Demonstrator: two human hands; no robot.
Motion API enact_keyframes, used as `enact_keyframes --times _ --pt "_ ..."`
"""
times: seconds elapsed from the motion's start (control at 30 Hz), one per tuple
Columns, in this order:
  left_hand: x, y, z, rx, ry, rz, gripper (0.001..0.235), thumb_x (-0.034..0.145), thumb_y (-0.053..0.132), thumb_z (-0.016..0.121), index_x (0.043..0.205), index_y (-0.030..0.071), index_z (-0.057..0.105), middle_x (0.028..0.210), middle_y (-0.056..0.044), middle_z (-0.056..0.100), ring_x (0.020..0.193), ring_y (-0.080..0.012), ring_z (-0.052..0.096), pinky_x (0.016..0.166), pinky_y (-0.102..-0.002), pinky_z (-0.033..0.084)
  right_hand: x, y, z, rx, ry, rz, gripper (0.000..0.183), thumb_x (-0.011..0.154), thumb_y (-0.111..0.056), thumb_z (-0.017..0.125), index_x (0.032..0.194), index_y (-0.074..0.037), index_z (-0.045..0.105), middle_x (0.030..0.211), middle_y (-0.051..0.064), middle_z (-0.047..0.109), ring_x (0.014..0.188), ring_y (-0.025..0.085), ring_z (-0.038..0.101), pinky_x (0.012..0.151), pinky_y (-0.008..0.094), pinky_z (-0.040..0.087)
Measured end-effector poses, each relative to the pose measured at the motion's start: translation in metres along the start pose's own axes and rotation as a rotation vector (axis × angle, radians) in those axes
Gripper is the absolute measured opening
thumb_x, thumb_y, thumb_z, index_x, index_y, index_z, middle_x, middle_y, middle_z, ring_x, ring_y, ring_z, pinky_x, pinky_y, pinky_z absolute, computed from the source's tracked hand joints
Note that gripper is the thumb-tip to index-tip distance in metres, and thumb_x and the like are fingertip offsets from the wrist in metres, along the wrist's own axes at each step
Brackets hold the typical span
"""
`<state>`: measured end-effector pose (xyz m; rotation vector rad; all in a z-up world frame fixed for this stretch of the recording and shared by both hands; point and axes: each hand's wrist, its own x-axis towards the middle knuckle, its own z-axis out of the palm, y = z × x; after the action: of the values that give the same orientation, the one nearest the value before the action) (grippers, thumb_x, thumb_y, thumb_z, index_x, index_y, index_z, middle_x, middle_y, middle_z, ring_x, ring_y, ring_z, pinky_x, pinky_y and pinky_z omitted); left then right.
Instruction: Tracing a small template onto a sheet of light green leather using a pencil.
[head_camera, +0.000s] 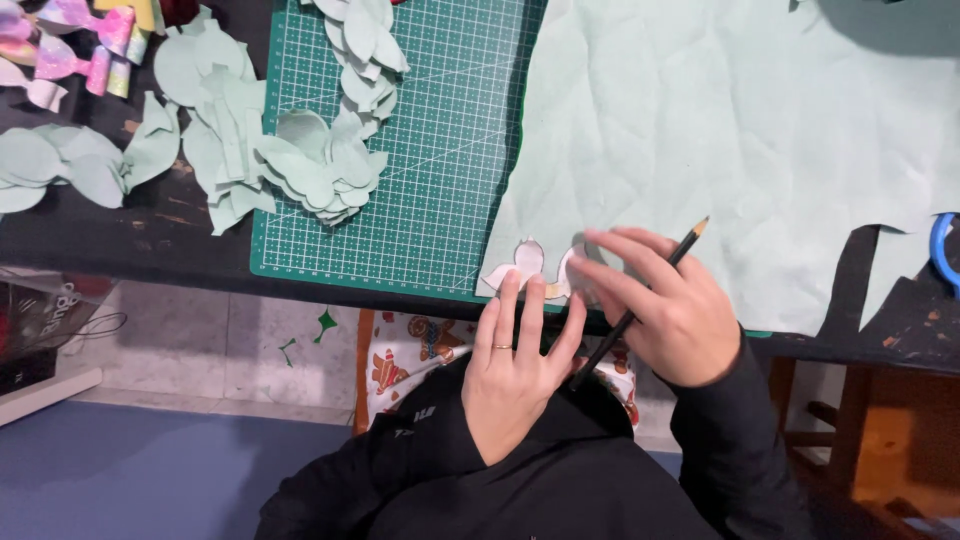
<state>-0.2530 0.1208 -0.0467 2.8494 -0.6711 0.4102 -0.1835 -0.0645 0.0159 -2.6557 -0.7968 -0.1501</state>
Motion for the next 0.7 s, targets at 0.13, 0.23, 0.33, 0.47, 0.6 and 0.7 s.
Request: enact_keyframes --times 0.13,0.23,0.33,0.47,0.6,0.7 --pt "0.004 -0.002 -0.006 -0.040 0.015 -0.019 0.051 0.107 0.044 0.055 0.152 0.020 0.055 0.156 -0.031 0.044 0.148 -0.0427 0.043 0.121 -0.046 0.036 0.004 0.002 -0.001 -0.047 -0.034 0.012 0.054 0.077 -0.002 0.074 0.129 -0.014 0.070 0.139 0.009 0.063 0.130 0.033 0.060 0.091 0.042 0.052" --pt "0.004 -0.003 -0.007 -0.004 0.001 -0.045 0.050 0.105 0.044 0.056 0.151 0.024 0.054 0.160 -0.032 0.038 0.150 -0.0408 0.041 0.124 -0.045 0.032 0.003 0.003 0.004 -0.084 -0.086 0.043 0.059 0.075 0.003 0.069 0.132 -0.013 0.069 0.142 0.009 0.062 0.135 0.032 0.058 0.091 0.042 0.052" --pt "0.003 -0.003 -0.007 -0.025 -0.041 -0.032 0.059 0.102 0.050 0.055 0.154 0.021 0.053 0.161 -0.032 0.038 0.151 -0.0410 0.040 0.124 -0.045 0.030 0.006 0.004 0.011 -0.074 -0.025 -0.090 0.053 0.087 0.004 0.067 0.134 -0.020 0.069 0.146 0.008 0.059 0.141 0.033 0.054 0.099 0.041 0.051" --pt "0.001 -0.004 -0.002 0.028 -0.016 -0.020 0.049 0.105 0.036 0.048 0.152 0.023 0.053 0.160 -0.032 0.040 0.151 -0.0396 0.041 0.125 -0.045 0.030 0.016 0.003 0.015 -0.126 -0.049 -0.137 0.059 0.081 0.004 0.065 0.133 -0.023 0.069 0.149 0.005 0.056 0.143 0.033 0.051 0.107 0.046 0.048" --pt "-0.002 -0.004 0.003 0.038 0.005 -0.012 0.047 0.108 0.023 0.042 0.155 0.023 0.052 0.159 -0.032 0.040 0.151 -0.0398 0.042 0.125 -0.044 0.031 0.025 0.006 0.019 -0.096 -0.059 -0.123 0.062 0.077 0.002 0.066 0.134 -0.021 0.069 0.151 0.006 0.055 0.143 0.034 0.050 0.109 0.047 0.047" --pt "-0.002 -0.006 0.002 0.104 0.013 -0.002 0.053 0.108 0.021 0.042 0.160 0.026 0.049 0.160 -0.031 0.039 0.151 -0.0383 0.041 0.125 -0.042 0.032 0.029 0.010 0.022 -0.109 -0.060 -0.107 0.064 0.079 0.006 0.064 0.135 -0.026 0.069 0.152 0.005 0.055 0.145 0.033 0.050 0.110 0.044 0.048"
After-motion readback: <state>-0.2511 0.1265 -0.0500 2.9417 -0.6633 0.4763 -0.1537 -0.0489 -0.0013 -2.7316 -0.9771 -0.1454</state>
